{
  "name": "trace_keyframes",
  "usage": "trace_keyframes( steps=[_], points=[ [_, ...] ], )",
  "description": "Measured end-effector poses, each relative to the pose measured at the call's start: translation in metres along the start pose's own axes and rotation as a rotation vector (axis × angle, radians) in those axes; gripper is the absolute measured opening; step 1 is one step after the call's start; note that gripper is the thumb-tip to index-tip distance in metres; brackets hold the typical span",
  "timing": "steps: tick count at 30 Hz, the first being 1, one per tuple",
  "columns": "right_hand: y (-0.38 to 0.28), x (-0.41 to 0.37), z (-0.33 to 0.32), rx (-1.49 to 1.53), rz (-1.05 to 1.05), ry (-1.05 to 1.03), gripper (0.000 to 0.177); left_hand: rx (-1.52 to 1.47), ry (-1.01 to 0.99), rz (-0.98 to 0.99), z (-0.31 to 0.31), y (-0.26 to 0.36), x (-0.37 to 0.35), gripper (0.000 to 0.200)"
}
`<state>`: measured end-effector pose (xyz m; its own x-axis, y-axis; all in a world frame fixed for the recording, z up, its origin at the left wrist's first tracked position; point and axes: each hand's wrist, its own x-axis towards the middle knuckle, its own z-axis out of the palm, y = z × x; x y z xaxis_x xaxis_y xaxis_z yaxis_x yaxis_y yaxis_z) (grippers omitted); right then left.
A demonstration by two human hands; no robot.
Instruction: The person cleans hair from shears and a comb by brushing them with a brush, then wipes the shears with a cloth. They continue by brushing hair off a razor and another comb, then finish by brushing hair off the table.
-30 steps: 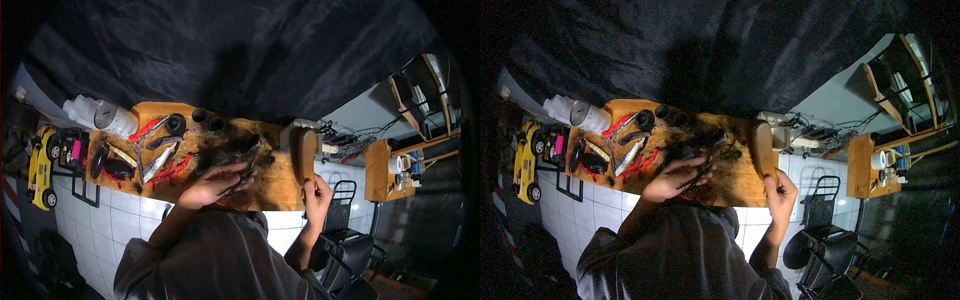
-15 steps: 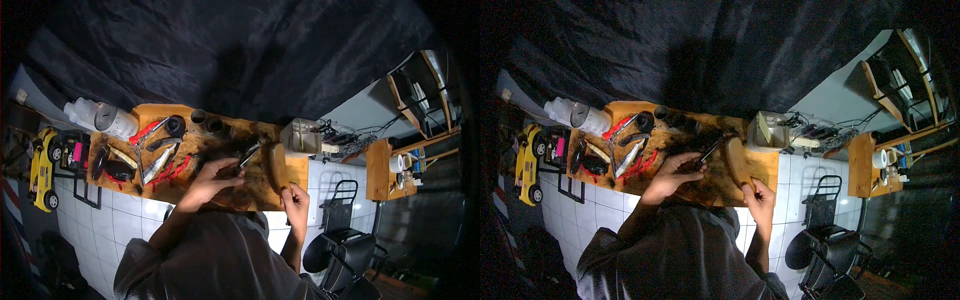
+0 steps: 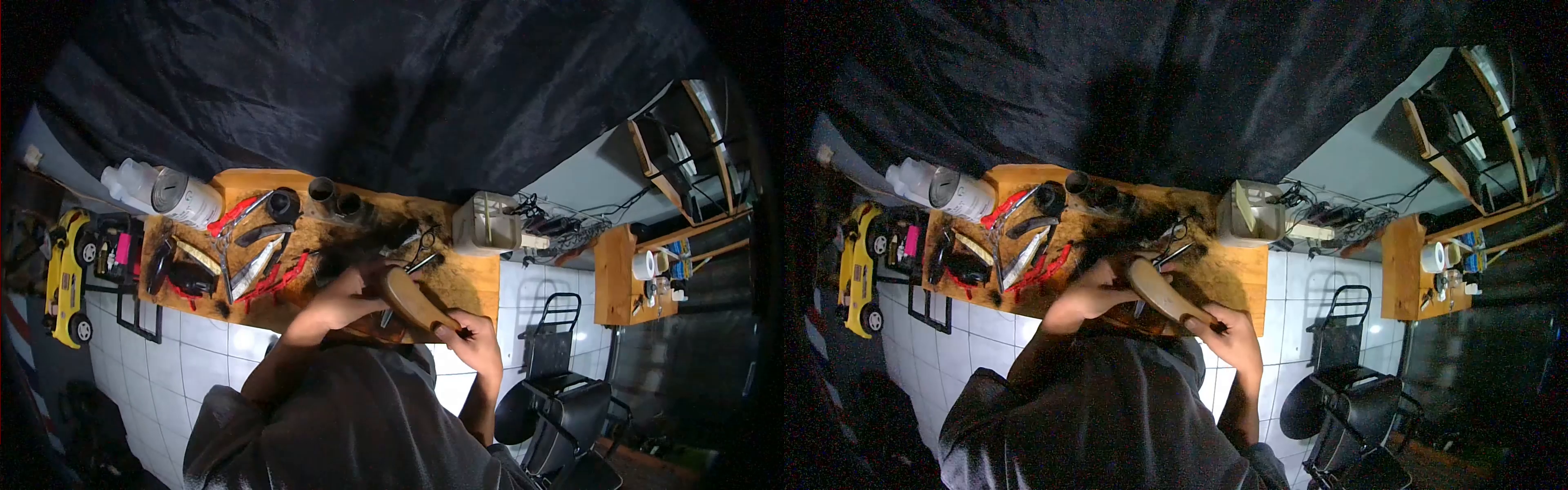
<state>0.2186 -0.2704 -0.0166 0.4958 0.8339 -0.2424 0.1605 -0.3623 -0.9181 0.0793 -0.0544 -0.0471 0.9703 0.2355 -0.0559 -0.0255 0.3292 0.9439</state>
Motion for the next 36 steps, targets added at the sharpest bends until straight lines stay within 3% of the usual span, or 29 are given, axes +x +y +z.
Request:
trace_keyframes(
  steps=[4,7,11,14,16,19,21,25,28,29,33,35,36],
  points=[
    [0.007,0.005,0.001,-0.004,-0.042,0.071,0.018,-0.301,-0.091,-0.051,0.006,0.015,-0.007,0.056],
    [0.001,0.006,-0.004,0.114,-0.02,0.251,0.018,-0.407,-0.171,-0.143,0.001,0.013,-0.01,0.054],
    [-0.004,0.009,-0.012,0.036,-0.071,0.481,0.021,-0.484,-0.13,-0.108,0.002,0.004,-0.007,0.055],
    [-0.005,0.004,-0.018,0.054,-0.055,0.432,0.021,-0.497,-0.079,-0.136,0.002,0.007,-0.006,0.055],
    [-0.003,0.0,-0.015,0.01,-0.081,0.265,0.022,-0.446,-0.04,-0.129,0.002,0.003,-0.006,0.057],
    [-0.005,0.001,-0.009,-0.103,-0.085,0.092,0.023,-0.31,-0.066,-0.14,-0.001,0.005,-0.008,0.059],
    [0.0,0.005,-0.007,-0.074,-0.063,0.064,0.022,-0.393,-0.123,-0.17,0.0,0.002,-0.007,0.06],
    [-0.002,0.005,-0.019,0.081,-0.047,0.384,0.023,-0.478,-0.151,-0.165,0.0,0.003,-0.01,0.06],
    [-0.01,0.006,-0.022,0.001,-0.106,0.534,0.015,-0.594,-0.145,-0.138,-0.002,-0.006,-0.006,0.062],
    [-0.011,0.002,-0.024,0.075,-0.043,0.441,0.016,-0.653,-0.141,-0.126,-0.002,-0.008,-0.005,0.064],
    [-0.002,0.001,-0.009,-0.025,-0.149,0.132,0.019,-0.736,-0.09,-0.213,0.001,0.001,-0.007,0.059],
    [-0.005,0.002,-0.004,-0.062,-0.018,0.096,0.021,-0.792,-0.067,-0.232,0.004,0.006,-0.004,0.074],
    [-0.001,0.005,-0.003,-0.095,0.05,0.106,0.021,-0.853,-0.067,-0.27,0.002,0.004,-0.006,0.07]
  ],
)
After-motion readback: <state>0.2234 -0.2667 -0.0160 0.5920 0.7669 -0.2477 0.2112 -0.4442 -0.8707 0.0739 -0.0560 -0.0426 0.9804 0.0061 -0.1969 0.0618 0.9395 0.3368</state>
